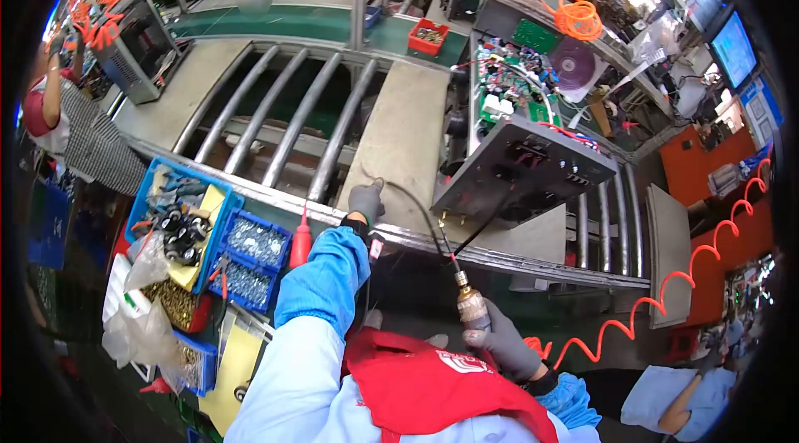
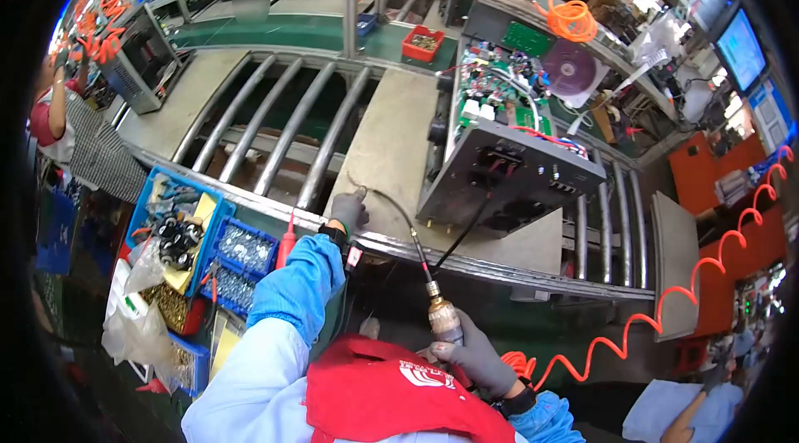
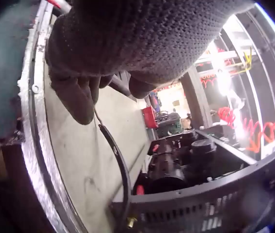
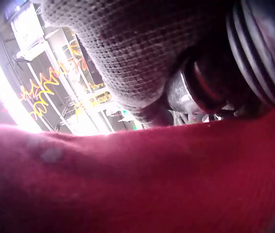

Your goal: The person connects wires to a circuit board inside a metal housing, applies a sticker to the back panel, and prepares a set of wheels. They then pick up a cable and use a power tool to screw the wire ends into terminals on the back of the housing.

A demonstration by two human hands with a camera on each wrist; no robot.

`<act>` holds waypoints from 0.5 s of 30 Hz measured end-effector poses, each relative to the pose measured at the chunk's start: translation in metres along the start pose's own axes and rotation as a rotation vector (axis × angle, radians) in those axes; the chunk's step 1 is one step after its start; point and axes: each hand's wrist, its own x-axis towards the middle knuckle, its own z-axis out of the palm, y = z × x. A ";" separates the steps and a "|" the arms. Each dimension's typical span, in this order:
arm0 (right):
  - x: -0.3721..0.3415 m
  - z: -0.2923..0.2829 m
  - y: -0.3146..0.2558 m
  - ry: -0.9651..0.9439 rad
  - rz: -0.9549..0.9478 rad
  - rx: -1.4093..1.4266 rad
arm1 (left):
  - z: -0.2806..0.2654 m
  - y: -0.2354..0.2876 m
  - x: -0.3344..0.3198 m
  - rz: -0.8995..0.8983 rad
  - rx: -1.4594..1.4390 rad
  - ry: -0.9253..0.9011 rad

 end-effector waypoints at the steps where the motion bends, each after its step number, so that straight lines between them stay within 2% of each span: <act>1: -0.001 0.000 -0.001 0.021 -0.002 0.001 | 0.010 0.011 -0.006 -0.122 -0.006 0.015; 5: -0.006 0.002 -0.006 0.129 0.012 0.072 | 0.036 -0.014 0.047 -0.241 -0.406 -0.154; 7: -0.005 -0.013 0.007 0.160 -0.010 -0.027 | 0.049 -0.014 0.063 -0.286 -0.648 -0.108; 8: -0.008 -0.018 0.005 0.163 -0.020 -0.039 | 0.056 -0.012 0.061 -0.199 -0.703 -0.108; 11: -0.017 -0.018 -0.012 0.188 -0.074 -0.039 | 0.062 0.045 -0.010 0.201 -0.502 -0.357; 13: -0.018 -0.019 -0.022 0.193 -0.113 -0.061 | 0.062 0.063 -0.056 0.291 -0.366 -0.538; 15: -0.021 -0.015 -0.038 0.134 -0.057 0.055 | 0.060 0.079 -0.102 0.361 -0.206 -0.711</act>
